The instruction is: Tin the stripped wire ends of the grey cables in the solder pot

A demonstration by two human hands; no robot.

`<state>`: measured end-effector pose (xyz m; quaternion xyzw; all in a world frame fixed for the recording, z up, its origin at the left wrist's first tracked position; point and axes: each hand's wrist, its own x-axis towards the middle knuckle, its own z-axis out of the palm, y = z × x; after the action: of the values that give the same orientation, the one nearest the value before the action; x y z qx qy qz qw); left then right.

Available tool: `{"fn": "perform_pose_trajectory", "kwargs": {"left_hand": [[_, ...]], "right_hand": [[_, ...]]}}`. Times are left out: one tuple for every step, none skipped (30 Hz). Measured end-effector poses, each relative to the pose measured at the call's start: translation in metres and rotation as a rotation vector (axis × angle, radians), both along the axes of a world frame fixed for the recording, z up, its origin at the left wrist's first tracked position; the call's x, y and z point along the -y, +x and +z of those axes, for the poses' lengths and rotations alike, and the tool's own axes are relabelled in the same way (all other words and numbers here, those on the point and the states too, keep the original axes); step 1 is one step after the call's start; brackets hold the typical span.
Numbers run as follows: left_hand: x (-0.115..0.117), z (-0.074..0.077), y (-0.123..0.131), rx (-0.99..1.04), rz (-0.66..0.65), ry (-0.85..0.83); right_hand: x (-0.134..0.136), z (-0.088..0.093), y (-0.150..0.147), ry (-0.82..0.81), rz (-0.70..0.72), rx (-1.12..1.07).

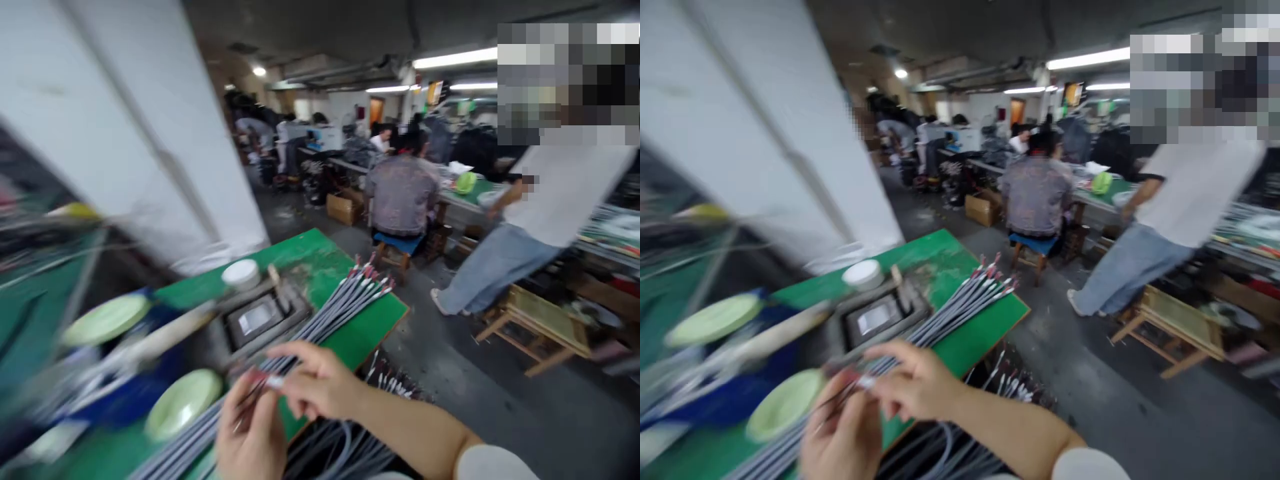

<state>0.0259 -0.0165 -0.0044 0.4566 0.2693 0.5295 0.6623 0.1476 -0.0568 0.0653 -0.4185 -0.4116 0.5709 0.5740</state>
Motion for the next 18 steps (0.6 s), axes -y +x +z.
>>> {"fn": "perform_pose_trajectory", "kwargs": {"left_hand": [[0.007,0.008,0.003,0.057,0.038,-0.095],[0.010,0.016,0.005,0.077,-0.020,-0.169],[0.011,0.022,0.006,0.096,-0.080,-0.220],[0.009,0.026,0.005,0.111,-0.109,-0.250],[0.006,0.027,0.001,0.124,-0.109,-0.260],[0.003,0.027,-0.004,0.130,-0.081,-0.247],[0.001,0.026,-0.010,0.125,-0.064,-0.226],[0.001,0.024,-0.017,0.106,-0.050,-0.202],[0.002,0.023,-0.023,0.080,-0.048,-0.181],[0.004,0.022,-0.028,0.058,-0.051,-0.159],[0.006,0.021,-0.031,0.037,-0.057,-0.136],[0.008,0.020,-0.033,0.021,-0.061,-0.115],[0.009,0.020,-0.035,0.009,-0.063,-0.097],[0.009,0.019,-0.035,0.000,-0.060,-0.084],[0.009,0.019,-0.036,-0.008,-0.058,-0.074],[0.008,0.018,-0.036,-0.011,-0.054,-0.068],[0.008,0.017,-0.037,-0.014,-0.051,-0.064],[0.008,0.016,-0.038,-0.017,-0.049,-0.064]], "right_hand": [[0.004,0.000,-0.004,-0.009,-0.021,0.027],[0.006,-0.001,-0.007,-0.020,-0.034,0.073],[0.006,-0.003,-0.008,-0.038,-0.032,0.110],[0.005,-0.004,-0.008,-0.052,-0.005,0.152],[0.001,-0.006,-0.006,-0.062,0.038,0.216],[-0.004,-0.006,-0.003,-0.068,0.090,0.308],[-0.010,-0.005,0.000,-0.050,0.133,0.420],[-0.016,-0.002,0.002,-0.010,0.131,0.536],[-0.022,0.003,0.004,0.054,0.088,0.636],[-0.027,0.008,0.004,0.123,0.061,0.732],[-0.032,0.014,0.003,0.192,0.057,0.803],[-0.035,0.020,-0.001,0.256,0.064,0.860],[-0.038,0.025,-0.006,0.307,0.088,0.907],[-0.040,0.029,-0.013,0.350,0.108,0.942],[-0.042,0.031,-0.020,0.383,0.112,0.970],[-0.044,0.032,-0.027,0.408,0.096,0.991],[-0.046,0.031,-0.033,0.418,0.070,0.997],[-0.049,0.029,-0.037,0.407,0.047,0.986]]}}
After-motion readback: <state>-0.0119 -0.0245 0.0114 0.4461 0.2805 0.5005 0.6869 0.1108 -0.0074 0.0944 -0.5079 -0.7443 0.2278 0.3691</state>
